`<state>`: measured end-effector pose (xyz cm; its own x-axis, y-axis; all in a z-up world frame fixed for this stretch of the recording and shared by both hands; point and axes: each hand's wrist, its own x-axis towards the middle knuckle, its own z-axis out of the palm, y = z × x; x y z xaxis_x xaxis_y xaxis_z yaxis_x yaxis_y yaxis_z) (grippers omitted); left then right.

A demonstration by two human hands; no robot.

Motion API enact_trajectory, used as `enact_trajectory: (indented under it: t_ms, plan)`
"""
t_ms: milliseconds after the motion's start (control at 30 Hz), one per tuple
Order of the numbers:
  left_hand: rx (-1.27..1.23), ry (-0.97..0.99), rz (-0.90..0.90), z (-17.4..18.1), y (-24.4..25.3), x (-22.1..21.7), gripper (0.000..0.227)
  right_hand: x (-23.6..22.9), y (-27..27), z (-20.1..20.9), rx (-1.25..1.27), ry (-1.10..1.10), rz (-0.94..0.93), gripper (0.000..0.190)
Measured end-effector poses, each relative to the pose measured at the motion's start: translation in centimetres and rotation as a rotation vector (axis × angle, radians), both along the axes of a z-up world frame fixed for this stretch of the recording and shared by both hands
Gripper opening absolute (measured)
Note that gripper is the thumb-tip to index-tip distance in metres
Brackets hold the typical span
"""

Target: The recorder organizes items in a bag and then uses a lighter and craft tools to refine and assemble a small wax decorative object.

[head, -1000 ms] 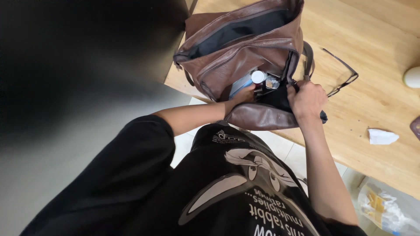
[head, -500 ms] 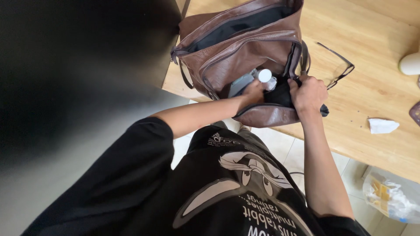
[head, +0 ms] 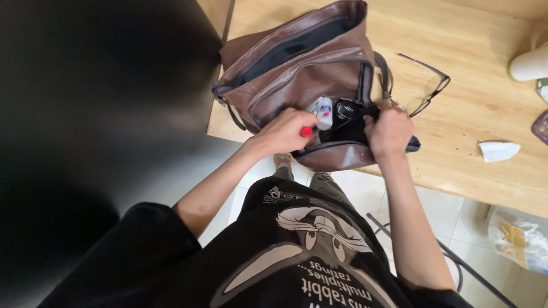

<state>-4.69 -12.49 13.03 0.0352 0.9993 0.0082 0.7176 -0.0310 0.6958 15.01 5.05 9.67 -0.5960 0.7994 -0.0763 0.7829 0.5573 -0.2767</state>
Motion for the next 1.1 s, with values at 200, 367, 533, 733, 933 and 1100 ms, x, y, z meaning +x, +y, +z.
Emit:
enact_trajectory:
  t_ms: [200, 367, 533, 733, 933, 1100]
  plan:
    - [0.036, -0.346, 0.341, 1.4, -0.9, 1.4, 0.013, -2.7, -0.9, -4.0, 0.077, 0.263, 0.398, 0.017]
    - [0.115, -0.433, 0.697, -0.7, -1.1, 2.7, 0.041, -5.7, 0.5, -13.0, 0.074, -0.294, 0.408, 0.020]
    - [0.146, -0.974, 0.844, -2.1, -1.3, 2.4, 0.027, -6.5, 0.0, -12.7, 0.159, -0.467, 0.407, 0.021]
    - [0.036, -1.023, 0.848, -2.8, -0.1, 2.3, 0.026, -4.2, -1.4, -4.0, 0.018, -0.164, 0.389, 0.045]
    - [0.017, -1.027, 0.745, -3.8, 2.3, 2.8, 0.036, -2.3, -2.0, 6.8, -0.220, 0.303, 0.300, 0.039]
    - [-0.257, -1.067, 0.492, -0.3, 3.5, 4.1, 0.056, -0.6, -1.8, 12.1, -0.291, 0.591, 0.415, 0.054]
